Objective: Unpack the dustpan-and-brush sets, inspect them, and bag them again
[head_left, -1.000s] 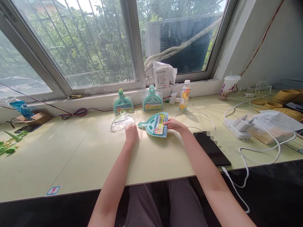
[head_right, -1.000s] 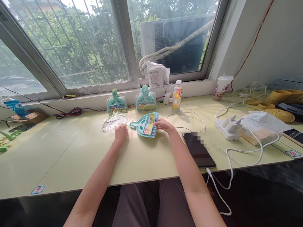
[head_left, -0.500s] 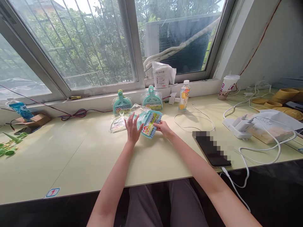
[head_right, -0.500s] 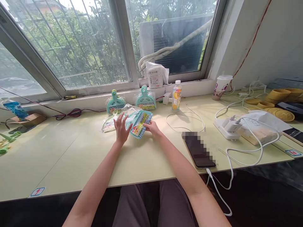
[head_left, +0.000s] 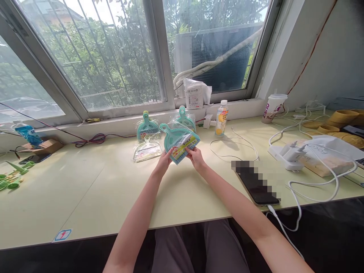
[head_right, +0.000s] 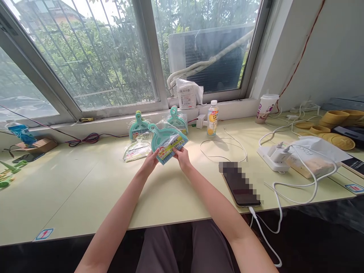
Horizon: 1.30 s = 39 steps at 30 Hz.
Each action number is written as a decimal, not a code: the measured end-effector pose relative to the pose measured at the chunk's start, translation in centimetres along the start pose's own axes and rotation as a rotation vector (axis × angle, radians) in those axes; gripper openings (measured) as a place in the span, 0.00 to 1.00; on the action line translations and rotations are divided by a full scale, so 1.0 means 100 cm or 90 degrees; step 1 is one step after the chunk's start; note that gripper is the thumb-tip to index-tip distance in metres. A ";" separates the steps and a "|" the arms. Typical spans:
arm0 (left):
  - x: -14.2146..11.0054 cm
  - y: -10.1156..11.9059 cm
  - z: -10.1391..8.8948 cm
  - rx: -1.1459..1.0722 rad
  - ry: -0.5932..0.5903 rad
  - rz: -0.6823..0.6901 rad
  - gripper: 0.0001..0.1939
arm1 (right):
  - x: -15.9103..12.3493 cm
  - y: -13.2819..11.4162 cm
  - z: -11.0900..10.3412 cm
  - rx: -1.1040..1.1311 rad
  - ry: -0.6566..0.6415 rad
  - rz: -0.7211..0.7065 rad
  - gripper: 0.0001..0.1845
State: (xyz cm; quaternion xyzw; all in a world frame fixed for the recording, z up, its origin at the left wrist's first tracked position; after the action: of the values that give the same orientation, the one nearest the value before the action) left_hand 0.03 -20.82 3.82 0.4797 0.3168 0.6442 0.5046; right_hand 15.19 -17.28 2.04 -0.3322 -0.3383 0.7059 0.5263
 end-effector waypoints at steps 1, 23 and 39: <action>-0.001 -0.003 0.003 -0.001 -0.014 -0.019 0.28 | 0.000 0.000 0.000 0.008 0.007 0.000 0.09; -0.005 0.000 0.001 0.145 0.007 -0.003 0.34 | 0.000 -0.003 0.000 0.033 0.011 0.114 0.03; -0.004 0.007 -0.006 0.180 -0.032 0.003 0.34 | 0.008 -0.012 -0.007 0.002 -0.120 0.076 0.13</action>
State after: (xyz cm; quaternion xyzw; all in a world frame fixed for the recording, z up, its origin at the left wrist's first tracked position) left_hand -0.75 -21.40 4.16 0.5628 0.3905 0.5820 0.4382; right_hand 16.21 -16.19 2.62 -0.2831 -0.3644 0.7648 0.4496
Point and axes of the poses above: each hand's wrist, its own x-axis towards the middle knuckle, its own z-axis out of the palm, y = z × x, the point moved 4 cm from there along x, towards the middle knuckle, and after that the axes turned 11 degrees about z, right-handed, at the moved point
